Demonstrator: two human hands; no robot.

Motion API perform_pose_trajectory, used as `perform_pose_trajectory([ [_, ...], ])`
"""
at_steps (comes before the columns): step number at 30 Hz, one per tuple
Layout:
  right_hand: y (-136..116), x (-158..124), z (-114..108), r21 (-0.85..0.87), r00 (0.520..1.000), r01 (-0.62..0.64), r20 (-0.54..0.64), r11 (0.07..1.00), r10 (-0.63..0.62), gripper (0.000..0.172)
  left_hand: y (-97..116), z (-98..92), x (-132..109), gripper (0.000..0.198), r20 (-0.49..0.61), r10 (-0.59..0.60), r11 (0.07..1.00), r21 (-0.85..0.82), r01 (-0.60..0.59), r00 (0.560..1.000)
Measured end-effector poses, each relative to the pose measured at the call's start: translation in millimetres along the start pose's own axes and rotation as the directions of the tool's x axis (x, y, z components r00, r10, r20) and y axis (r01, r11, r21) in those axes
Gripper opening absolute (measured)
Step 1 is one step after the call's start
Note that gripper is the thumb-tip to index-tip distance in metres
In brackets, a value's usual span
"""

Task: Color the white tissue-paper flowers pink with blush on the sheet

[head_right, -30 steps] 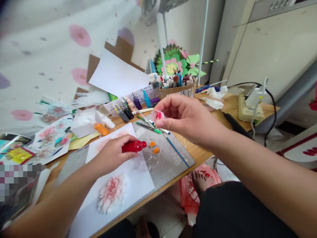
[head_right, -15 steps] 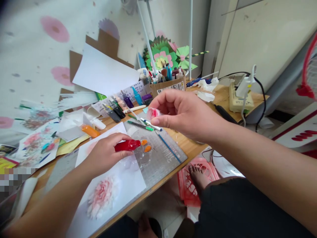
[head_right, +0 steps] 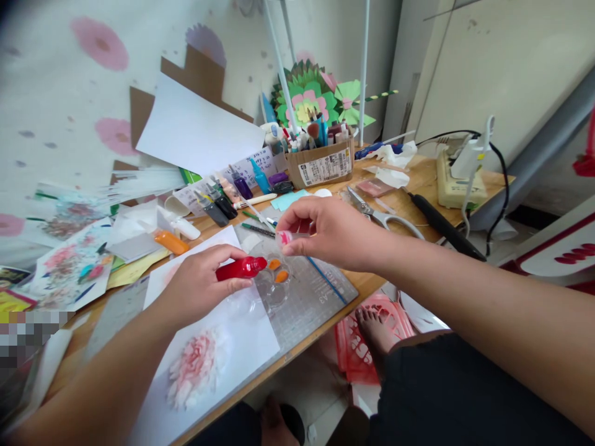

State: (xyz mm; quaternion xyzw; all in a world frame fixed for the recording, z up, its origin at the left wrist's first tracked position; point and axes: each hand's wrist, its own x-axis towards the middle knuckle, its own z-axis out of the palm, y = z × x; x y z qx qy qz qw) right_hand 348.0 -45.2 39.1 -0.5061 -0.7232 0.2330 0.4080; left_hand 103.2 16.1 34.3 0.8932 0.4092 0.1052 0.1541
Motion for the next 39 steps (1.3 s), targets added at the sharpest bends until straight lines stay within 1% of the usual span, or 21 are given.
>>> perform_pose_trajectory([
  [5,5.5,2.6,9.6,-0.020,1.000,-0.009,0.013,1.000,0.010,0.012,0.5,-0.8,-0.6,0.024,-0.002,-0.002,1.000,0.000,0.002,1.000],
  [9,8.0,4.0,12.9,-0.018,0.999,-0.038,0.030,0.999,0.039,0.013,0.4,-0.2,-0.9,0.023,-0.001,-0.002,1.000,0.004,0.002,1.000],
  [13,8.5,4.9,13.2,-0.015,0.999,-0.043,0.022,0.999,0.044,0.013,0.9,0.3,0.2,0.023,0.001,0.003,1.000,-0.010,-0.003,1.000],
  [25,3.8,7.8,10.4,-0.045,0.999,-0.019,0.038,0.999,0.021,0.007,2.4,3.0,2.1,0.021,0.011,0.006,1.000,0.018,-0.007,1.000],
  [34,2.8,8.3,9.4,-0.064,0.997,-0.054,0.053,0.996,0.057,0.008,3.9,1.6,2.5,0.020,0.017,0.000,1.000,0.004,0.000,1.000],
  [39,0.1,8.8,9.4,-0.051,0.991,-0.113,0.067,0.992,0.116,0.013,3.4,1.6,3.0,0.019,0.015,-0.015,1.000,0.000,0.015,1.000],
])
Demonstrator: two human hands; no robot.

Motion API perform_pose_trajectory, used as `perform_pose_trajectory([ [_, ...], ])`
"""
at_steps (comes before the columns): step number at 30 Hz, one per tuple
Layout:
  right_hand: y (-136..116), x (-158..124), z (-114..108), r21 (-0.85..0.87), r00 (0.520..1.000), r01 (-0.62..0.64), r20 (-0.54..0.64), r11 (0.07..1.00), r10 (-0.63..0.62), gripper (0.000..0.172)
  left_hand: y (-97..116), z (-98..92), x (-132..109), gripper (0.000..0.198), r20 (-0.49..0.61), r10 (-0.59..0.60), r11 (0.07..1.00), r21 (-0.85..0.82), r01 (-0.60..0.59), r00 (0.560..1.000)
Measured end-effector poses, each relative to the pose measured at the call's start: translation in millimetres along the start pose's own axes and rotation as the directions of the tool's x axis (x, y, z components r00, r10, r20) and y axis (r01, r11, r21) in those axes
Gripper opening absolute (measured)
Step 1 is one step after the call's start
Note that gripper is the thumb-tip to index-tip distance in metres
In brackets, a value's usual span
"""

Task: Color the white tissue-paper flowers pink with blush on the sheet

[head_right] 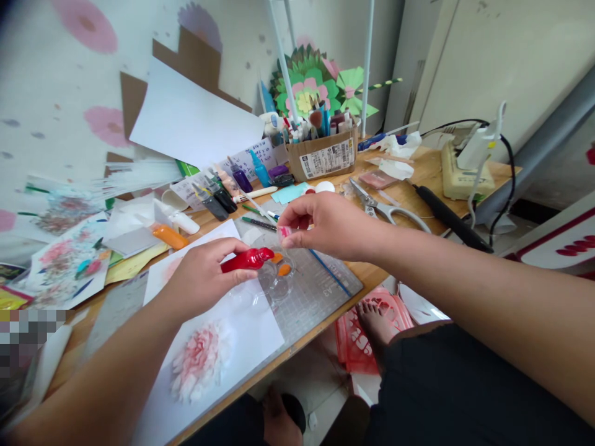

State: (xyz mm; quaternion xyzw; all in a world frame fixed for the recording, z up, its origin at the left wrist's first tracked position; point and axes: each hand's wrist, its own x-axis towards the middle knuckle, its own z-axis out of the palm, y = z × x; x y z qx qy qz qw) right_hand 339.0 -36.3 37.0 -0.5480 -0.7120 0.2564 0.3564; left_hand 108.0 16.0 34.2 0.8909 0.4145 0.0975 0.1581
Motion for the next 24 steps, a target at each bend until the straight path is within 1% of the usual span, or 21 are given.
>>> perform_pose_trajectory([
  [3,5.0,0.0,-3.8,0.041,0.998,-0.044,-0.035,0.998,0.046,0.016,-0.5,-0.2,0.2,0.018,-0.002,-0.014,1.000,-0.016,0.014,1.000],
  [7,26.4,-1.0,-16.1,0.083,0.994,-0.067,-0.083,0.994,0.074,0.020,0.1,-0.3,-0.1,0.020,-0.002,-0.046,0.998,-0.041,0.046,0.999],
  [10,43.7,-3.3,-26.0,0.117,0.995,-0.079,-0.056,0.990,0.086,0.021,0.5,-0.1,-0.1,0.020,-0.002,-0.047,0.998,-0.045,0.046,0.999],
  [11,47.7,-4.2,-28.6,0.107,0.996,-0.084,-0.032,0.991,0.088,0.020,0.4,0.1,0.0,0.019,-0.002,-0.045,0.998,-0.047,0.045,0.999],
  [13,52.1,-5.9,-32.3,0.027,0.995,-0.103,0.010,0.994,0.103,0.017,0.0,0.5,0.3,0.019,-0.006,-0.046,0.998,-0.049,0.046,0.999],
  [17,50.3,-7.3,-35.0,-0.188,0.987,-0.157,0.005,0.970,0.161,0.010,-0.8,1.0,0.9,0.020,-0.005,-0.057,0.997,-0.061,0.056,0.998],
  [19,48.0,-7.3,-34.8,-0.215,0.986,-0.162,0.001,0.963,0.166,0.010,-1.0,1.2,1.2,0.021,-0.003,-0.056,0.996,-0.070,0.056,0.998],
  [24,46.8,-6.8,-31.8,-0.196,0.992,-0.127,-0.008,0.972,0.128,0.009,-0.9,1.5,0.8,0.020,-0.006,-0.061,0.995,-0.073,0.060,0.998],
])
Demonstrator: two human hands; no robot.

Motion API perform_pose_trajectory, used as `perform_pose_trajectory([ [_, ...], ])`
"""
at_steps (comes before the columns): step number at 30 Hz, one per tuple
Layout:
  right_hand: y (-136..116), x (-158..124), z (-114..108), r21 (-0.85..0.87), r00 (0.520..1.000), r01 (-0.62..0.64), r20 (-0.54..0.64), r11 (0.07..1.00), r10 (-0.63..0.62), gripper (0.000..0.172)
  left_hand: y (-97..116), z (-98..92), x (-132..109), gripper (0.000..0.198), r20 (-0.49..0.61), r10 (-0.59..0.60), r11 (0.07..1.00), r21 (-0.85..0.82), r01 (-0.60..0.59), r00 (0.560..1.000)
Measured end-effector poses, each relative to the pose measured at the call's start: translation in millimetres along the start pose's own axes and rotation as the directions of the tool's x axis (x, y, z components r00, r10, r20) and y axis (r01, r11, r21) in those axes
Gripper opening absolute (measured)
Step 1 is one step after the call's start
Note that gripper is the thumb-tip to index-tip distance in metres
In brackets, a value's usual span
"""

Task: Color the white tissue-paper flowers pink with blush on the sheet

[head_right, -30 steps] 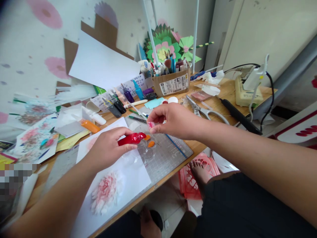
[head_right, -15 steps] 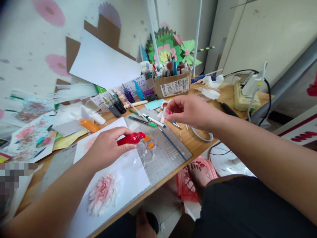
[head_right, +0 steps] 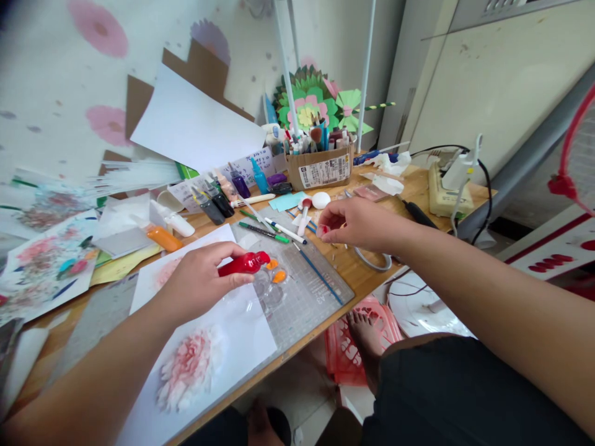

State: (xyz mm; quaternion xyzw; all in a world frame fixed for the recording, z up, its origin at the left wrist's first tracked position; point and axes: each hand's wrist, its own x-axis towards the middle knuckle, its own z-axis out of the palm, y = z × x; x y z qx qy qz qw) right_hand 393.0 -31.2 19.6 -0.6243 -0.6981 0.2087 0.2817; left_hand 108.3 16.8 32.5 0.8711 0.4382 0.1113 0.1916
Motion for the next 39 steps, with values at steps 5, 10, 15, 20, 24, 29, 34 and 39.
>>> perform_pose_trajectory([
  [5,-2.4,0.2,2.0,-0.031,1.000,0.008,-0.023,0.999,-0.009,0.010,0.8,0.4,-0.9,0.021,-0.001,-0.011,1.000,-0.007,0.011,1.000],
  [10,-7.3,-0.1,1.1,-0.089,1.000,-0.014,-0.025,0.996,0.011,0.011,1.9,3.4,1.4,0.020,-0.012,-0.031,0.999,-0.042,0.030,0.999],
  [15,-9.2,-0.3,0.7,0.026,1.000,-0.002,-0.014,1.000,0.002,0.013,-0.2,5.7,3.6,0.023,-0.023,-0.063,0.995,-0.080,0.061,0.998],
  [20,-34.9,-2.0,11.3,0.393,0.999,0.048,0.001,0.918,-0.052,0.017,0.7,0.8,1.3,0.027,0.008,-0.074,0.963,-0.260,0.073,0.997],
  [24,-61.0,-1.3,28.2,0.528,0.992,0.056,0.068,0.847,-0.107,0.018,4.5,-5.1,-3.8,0.027,0.074,-0.056,0.887,-0.455,0.084,0.996],
  [29,-75.9,2.2,38.6,0.638,0.993,-0.004,0.092,0.770,-0.071,0.024,4.0,-8.6,-9.0,0.032,0.091,-0.062,0.813,-0.574,0.104,0.994],
  [34,-83.4,1.0,35.9,0.604,0.998,0.027,0.027,0.796,-0.054,0.022,3.9,-12.5,-11.6,0.031,0.003,-0.023,0.855,-0.518,0.021,1.000],
  [39,-93.1,-4.7,31.6,0.377,0.994,0.106,-0.053,0.920,-0.093,0.015,10.8,-19.0,-17.2,0.026,-0.066,0.030,0.917,-0.396,-0.053,0.997],
])
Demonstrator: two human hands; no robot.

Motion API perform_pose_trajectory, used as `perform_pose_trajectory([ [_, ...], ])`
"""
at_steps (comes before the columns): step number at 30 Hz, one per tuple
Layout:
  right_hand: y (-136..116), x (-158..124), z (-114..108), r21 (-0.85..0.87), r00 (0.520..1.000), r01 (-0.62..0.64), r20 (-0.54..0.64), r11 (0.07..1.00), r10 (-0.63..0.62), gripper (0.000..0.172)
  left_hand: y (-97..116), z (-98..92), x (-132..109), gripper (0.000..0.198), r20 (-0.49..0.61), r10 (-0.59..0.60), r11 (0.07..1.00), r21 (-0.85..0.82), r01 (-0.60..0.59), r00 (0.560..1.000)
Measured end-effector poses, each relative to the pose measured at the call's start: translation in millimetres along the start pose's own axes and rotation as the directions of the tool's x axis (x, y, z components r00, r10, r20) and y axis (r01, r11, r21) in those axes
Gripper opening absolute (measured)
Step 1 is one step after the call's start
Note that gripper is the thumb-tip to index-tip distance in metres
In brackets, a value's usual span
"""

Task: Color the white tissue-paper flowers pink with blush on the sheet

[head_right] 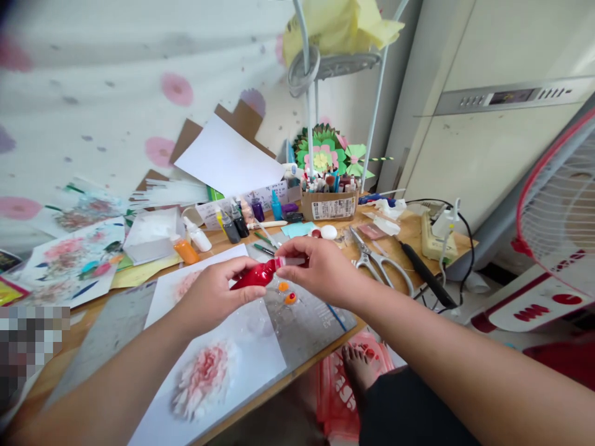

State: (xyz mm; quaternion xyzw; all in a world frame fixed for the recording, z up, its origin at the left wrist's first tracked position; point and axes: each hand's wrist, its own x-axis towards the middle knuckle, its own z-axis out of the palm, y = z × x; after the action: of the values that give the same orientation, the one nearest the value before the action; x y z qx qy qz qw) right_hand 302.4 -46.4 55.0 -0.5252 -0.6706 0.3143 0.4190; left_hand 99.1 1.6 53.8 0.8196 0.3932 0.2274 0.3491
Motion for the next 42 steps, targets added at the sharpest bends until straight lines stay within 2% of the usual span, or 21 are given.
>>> perform_pose_trajectory([
  [6,-14.1,-8.0,-2.1,-0.163,0.989,0.145,0.018,0.976,-0.144,0.016,12.0,-3.7,-8.2,0.019,0.000,0.055,0.983,0.176,-0.054,0.999],
  [8,-18.9,-9.8,-4.9,-0.222,0.989,0.146,0.047,0.964,-0.139,0.016,14.2,-3.4,-10.6,0.019,-0.003,0.091,0.978,0.191,-0.089,0.996],
  [11,-25.3,-10.0,-7.7,-0.337,0.993,0.088,0.108,0.937,-0.054,0.016,15.4,-0.1,-13.9,0.020,-0.004,0.138,0.976,0.173,-0.135,0.990],
  [15,-31.4,-9.7,-8.2,-0.440,0.994,0.007,0.102,0.898,0.042,0.054,14.3,5.1,-16.3,0.021,0.003,0.152,0.985,0.078,-0.152,0.988],
  [17,-33.5,-11.9,-10.0,-0.426,0.994,0.028,0.106,0.904,0.019,0.058,13.4,5.2,-16.3,0.023,0.018,0.132,0.991,0.010,-0.132,0.991],
  [20,-34.8,-17.3,-14.7,-0.253,0.985,0.097,0.162,0.963,-0.057,0.039,12.1,2.7,-16.0,0.023,0.062,0.092,0.993,-0.083,-0.087,0.994],
  [22,-34.9,-19.8,-16.0,-0.157,0.986,0.080,0.159,0.984,-0.054,0.033,10.9,1.2,-16.4,0.025,0.097,0.080,0.991,-0.114,-0.069,0.992],
  [25,-35.2,-19.6,-13.2,-0.267,0.992,0.043,0.129,0.963,-0.008,0.027,8.3,1.2,-17.4,0.027,0.118,0.087,0.989,-0.130,-0.071,0.989],
  [27,-35.4,-18.1,-10.7,-0.361,0.993,0.066,0.115,0.930,-0.026,0.037,6.8,1.8,-17.9,0.028,0.105,0.090,0.987,-0.141,-0.074,0.990],
  [29,-35.5,-17.4,-9.8,-0.317,0.992,0.093,0.116,0.944,-0.059,0.040,6.0,1.7,-18.1,0.030,0.106,0.085,0.984,-0.162,-0.067,0.991],
  [33,-35.6,-18.2,-10.1,-0.123,0.986,0.084,0.154,0.989,-0.065,0.033,5.2,0.9,-18.4,0.030,0.123,0.088,0.977,-0.204,-0.062,0.989],
  [36,-36.1,-16.8,-7.3,-0.269,0.993,0.059,0.117,0.961,-0.028,0.031,4.4,2.3,-18.9,0.029,0.091,0.091,0.978,-0.195,-0.072,0.992],
  [38,-35.7,-15.1,-5.3,-0.367,0.995,0.070,0.089,0.928,-0.039,0.040,3.8,3.3,-18.7,0.028,0.068,0.087,0.978,-0.197,-0.072,0.994],
  [40,-34.3,-13.9,-4.7,-0.314,0.994,0.088,0.089,0.945,-0.063,0.042,2.8,3.0,-18.2,0.027,0.059,0.070,0.975,-0.213,-0.056,0.996],
  [42,-32.6,-13.8,-5.2,-0.169,0.990,0.093,0.119,0.981,-0.074,0.036,1.3,1.5,-17.8,0.025,0.064,0.052,0.972,-0.231,-0.036,0.997],
])
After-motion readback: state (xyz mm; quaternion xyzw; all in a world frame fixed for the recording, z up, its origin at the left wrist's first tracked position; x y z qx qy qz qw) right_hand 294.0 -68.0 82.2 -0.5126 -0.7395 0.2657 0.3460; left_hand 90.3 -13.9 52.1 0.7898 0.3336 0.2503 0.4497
